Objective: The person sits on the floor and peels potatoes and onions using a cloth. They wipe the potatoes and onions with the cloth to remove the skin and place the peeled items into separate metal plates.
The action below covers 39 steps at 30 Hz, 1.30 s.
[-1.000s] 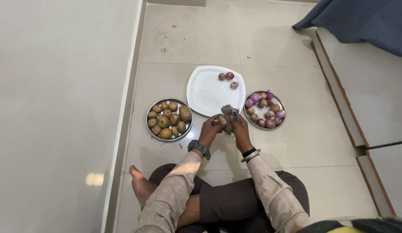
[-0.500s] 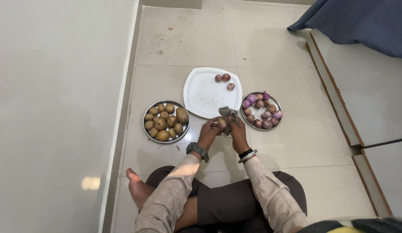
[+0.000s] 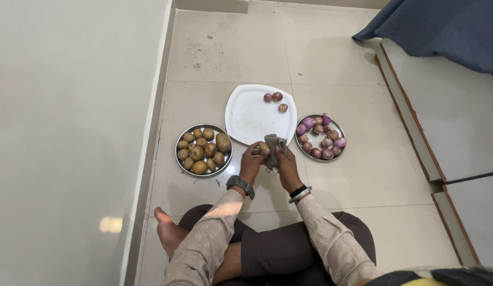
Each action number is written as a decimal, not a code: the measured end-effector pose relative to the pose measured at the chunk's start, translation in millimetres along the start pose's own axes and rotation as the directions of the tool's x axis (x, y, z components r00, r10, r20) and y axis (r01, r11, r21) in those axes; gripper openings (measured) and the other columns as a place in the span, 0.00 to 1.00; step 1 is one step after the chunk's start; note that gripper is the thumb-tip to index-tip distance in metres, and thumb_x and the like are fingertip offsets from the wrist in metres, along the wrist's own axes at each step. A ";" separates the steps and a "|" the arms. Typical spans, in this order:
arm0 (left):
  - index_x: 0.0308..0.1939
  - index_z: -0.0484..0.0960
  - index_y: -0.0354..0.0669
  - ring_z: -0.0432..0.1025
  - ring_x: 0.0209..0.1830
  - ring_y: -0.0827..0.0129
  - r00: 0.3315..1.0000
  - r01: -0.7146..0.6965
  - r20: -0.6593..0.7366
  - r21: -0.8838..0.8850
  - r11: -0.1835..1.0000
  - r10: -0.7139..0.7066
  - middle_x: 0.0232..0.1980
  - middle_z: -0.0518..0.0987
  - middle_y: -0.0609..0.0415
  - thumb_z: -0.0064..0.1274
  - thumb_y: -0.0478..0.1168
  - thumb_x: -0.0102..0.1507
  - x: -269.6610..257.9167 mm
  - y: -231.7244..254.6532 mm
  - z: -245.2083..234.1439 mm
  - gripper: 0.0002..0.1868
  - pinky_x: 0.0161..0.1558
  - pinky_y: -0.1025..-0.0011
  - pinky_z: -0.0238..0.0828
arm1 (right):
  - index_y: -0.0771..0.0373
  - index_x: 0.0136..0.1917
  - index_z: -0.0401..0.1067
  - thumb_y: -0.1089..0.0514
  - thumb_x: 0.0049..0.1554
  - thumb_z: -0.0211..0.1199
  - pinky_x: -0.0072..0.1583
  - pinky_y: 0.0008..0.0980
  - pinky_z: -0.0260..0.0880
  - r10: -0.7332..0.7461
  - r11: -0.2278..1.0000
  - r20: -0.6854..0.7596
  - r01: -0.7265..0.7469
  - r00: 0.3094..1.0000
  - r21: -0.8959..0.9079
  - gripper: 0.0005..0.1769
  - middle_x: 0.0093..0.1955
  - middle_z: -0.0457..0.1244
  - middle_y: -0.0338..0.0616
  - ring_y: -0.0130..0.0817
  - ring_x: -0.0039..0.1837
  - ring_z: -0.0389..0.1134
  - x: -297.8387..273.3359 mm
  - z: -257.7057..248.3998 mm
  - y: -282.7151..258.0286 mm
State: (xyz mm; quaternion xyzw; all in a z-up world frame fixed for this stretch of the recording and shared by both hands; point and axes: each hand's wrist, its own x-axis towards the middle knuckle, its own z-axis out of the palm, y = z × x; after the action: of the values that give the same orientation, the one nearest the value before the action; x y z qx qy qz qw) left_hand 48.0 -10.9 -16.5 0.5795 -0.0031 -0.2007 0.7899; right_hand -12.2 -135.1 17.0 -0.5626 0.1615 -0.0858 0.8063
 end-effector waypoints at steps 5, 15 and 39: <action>0.65 0.76 0.40 0.77 0.42 0.71 0.992 -0.018 0.128 0.096 0.995 0.006 0.47 0.81 0.51 0.65 0.44 0.60 -13.2 -13.9 19.4 0.31 0.41 0.74 0.75 | 0.67 0.64 0.66 0.51 0.68 0.51 0.51 0.34 0.73 -0.013 0.989 -0.088 0.026 0.996 0.148 0.19 0.54 0.67 0.45 0.32 0.51 0.70 0.4 -8.5 -1.1; 0.64 0.79 0.42 0.75 0.44 0.74 0.995 -0.090 -0.016 0.188 0.978 0.095 0.49 0.82 0.52 0.64 0.45 0.61 -2.6 -3.7 -0.5 0.28 0.44 0.75 0.74 | 0.67 0.66 0.68 0.54 0.67 0.51 0.56 0.28 0.71 -0.093 0.996 -0.023 0.092 0.995 -0.018 0.20 0.57 0.67 0.41 0.26 0.56 0.69 -9.0 12.4 -8.8; 0.64 0.78 0.42 0.75 0.39 0.75 0.998 -0.056 -0.025 0.148 0.987 0.061 0.45 0.82 0.55 0.64 0.45 0.60 5.5 3.6 -9.6 0.29 0.39 0.75 0.72 | 0.67 0.65 0.70 0.54 0.67 0.54 0.53 0.27 0.71 -0.061 0.998 -0.015 0.060 0.998 -0.031 0.18 0.55 0.68 0.41 0.27 0.53 0.68 0.7 0.8 7.0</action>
State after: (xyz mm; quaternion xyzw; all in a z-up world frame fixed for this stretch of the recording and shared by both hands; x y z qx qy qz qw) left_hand 56.5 -3.0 -17.6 0.6390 -0.0232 -0.1679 0.7503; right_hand -11.6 -132.1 10.7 -0.5790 0.1520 -0.1121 0.7932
